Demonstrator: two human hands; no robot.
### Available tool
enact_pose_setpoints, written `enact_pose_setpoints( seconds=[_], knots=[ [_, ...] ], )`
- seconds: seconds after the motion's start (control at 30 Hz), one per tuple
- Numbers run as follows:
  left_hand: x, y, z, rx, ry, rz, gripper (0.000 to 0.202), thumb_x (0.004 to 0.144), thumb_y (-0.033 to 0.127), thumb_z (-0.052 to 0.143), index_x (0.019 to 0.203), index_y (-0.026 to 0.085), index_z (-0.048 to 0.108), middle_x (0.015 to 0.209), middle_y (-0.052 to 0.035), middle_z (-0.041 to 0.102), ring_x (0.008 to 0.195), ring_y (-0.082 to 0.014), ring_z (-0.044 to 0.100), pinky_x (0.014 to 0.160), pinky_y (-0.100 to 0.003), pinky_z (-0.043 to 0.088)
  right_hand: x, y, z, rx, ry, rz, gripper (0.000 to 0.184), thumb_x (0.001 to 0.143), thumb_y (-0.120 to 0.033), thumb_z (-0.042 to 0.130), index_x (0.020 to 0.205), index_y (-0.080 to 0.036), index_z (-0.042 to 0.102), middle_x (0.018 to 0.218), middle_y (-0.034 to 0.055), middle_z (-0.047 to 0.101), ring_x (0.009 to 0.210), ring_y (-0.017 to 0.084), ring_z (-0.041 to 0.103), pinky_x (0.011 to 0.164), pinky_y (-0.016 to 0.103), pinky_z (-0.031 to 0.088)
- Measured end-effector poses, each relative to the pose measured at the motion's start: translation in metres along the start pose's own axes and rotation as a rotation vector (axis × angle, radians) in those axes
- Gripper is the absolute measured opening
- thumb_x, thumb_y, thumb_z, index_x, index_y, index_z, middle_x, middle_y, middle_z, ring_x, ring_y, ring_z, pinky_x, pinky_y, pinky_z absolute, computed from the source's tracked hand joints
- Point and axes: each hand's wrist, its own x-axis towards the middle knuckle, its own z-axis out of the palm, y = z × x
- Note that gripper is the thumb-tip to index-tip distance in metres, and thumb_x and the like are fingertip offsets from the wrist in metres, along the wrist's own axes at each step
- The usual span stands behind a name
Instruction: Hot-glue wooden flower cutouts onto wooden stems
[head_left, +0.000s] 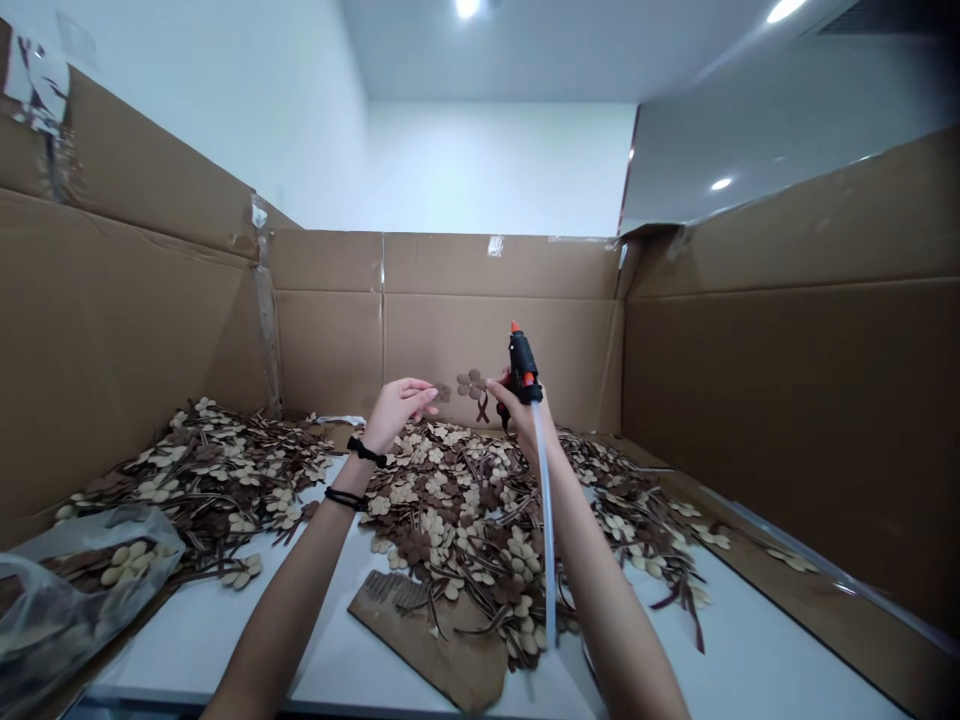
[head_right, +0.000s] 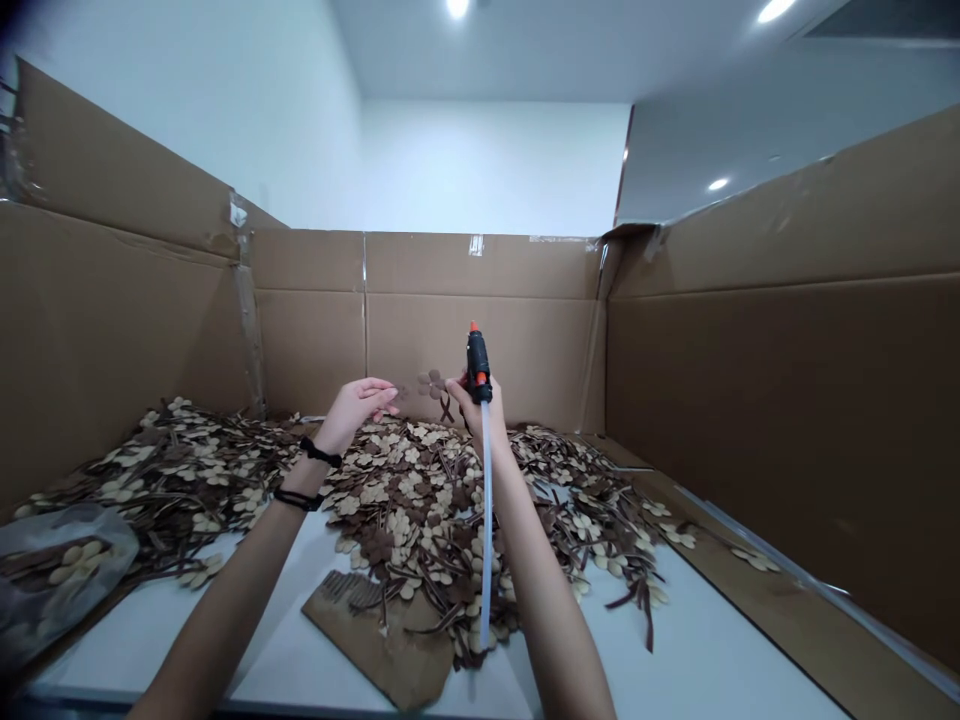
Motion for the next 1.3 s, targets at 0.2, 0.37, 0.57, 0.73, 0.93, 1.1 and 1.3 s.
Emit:
enact_pose_setpoints(
  seconds=[0.2,0.37,0.57,0.73,0.93,1.1,1.3],
  knots=[
    [-0.014,0.018,0.018,-0.092,0.027,-0.048,0.037,0.064,0.044,0.076,0.085,0.015,0.069,0.089,-0.006,0.067,0.071,-0.01,0.055,0.052,-0.018,0.036,0.001,0.003,0.007,-0.049,-0.039,0.002,0.034,0.061,-0.04,0.073,0.079,-0.019,0.052,0.072,-0.0008,0.053,0.069,0.015,0.052,0.071,0.032,0.043],
    [-0.021,0.022,0.031,-0.138,0.083,-0.043,0.03,0.068,0.042,0.072,0.08,0.016,0.065,0.094,-0.0047,0.067,0.08,-0.0116,0.056,0.063,-0.02,0.041,-0.003,0.0,0.014,-0.083,-0.073,-0.008,0.032,0.064,-0.041,0.07,0.077,-0.02,0.051,0.072,-0.0009,0.052,0.067,0.015,0.05,0.067,0.03,0.042],
    [-0.02,0.02,0.033,-0.043,0.135,-0.022,0.026,0.068,0.04,0.069,0.072,0.016,0.06,0.082,-0.0032,0.064,0.072,-0.0116,0.054,0.058,-0.021,0.039,-0.006,-0.004,0.016,-0.077,-0.107,0.006,0.033,0.063,-0.042,0.071,0.076,-0.02,0.051,0.071,-0.001,0.051,0.066,0.014,0.05,0.065,0.03,0.042],
    [-0.019,0.016,0.034,-0.061,0.129,-0.045,0.027,0.07,0.039,0.068,0.073,0.016,0.056,0.073,-0.0012,0.059,0.067,-0.0109,0.054,0.054,-0.02,0.037,-0.006,-0.004,0.018,-0.083,-0.102,-0.005,0.03,0.063,-0.039,0.07,0.075,-0.02,0.05,0.071,-0.0013,0.051,0.066,0.014,0.049,0.067,0.03,0.042],
    [-0.018,0.013,0.035,-0.042,0.16,-0.008,0.025,0.071,0.036,0.067,0.072,0.015,0.053,0.073,-0.0014,0.059,0.069,-0.0115,0.055,0.056,-0.021,0.042,-0.006,-0.003,0.02,-0.11,-0.123,-0.025,0.03,0.064,-0.04,0.069,0.074,-0.021,0.049,0.068,-0.0018,0.049,0.063,0.014,0.046,0.062,0.029,0.04],
    [-0.017,0.01,0.034,-0.031,0.162,0.056,0.026,0.071,0.037,0.068,0.071,0.016,0.052,0.071,-0.0002,0.058,0.065,-0.0109,0.055,0.058,-0.022,0.044,-0.01,-0.005,0.018,-0.175,-0.185,-0.068,0.029,0.069,-0.042,0.067,0.075,-0.021,0.048,0.068,-0.002,0.05,0.063,0.014,0.046,0.062,0.028,0.04],
    [-0.017,0.012,0.034,0.01,0.164,0.102,0.024,0.072,0.028,0.069,0.075,0.016,0.048,0.07,0.0,0.059,0.065,-0.0113,0.059,0.057,-0.021,0.046,-0.011,-0.007,0.015,-0.18,-0.234,-0.069,0.03,0.065,-0.037,0.071,0.078,-0.021,0.049,0.071,-0.0017,0.054,0.065,0.015,0.05,0.063,0.029,0.042]
  ],
)
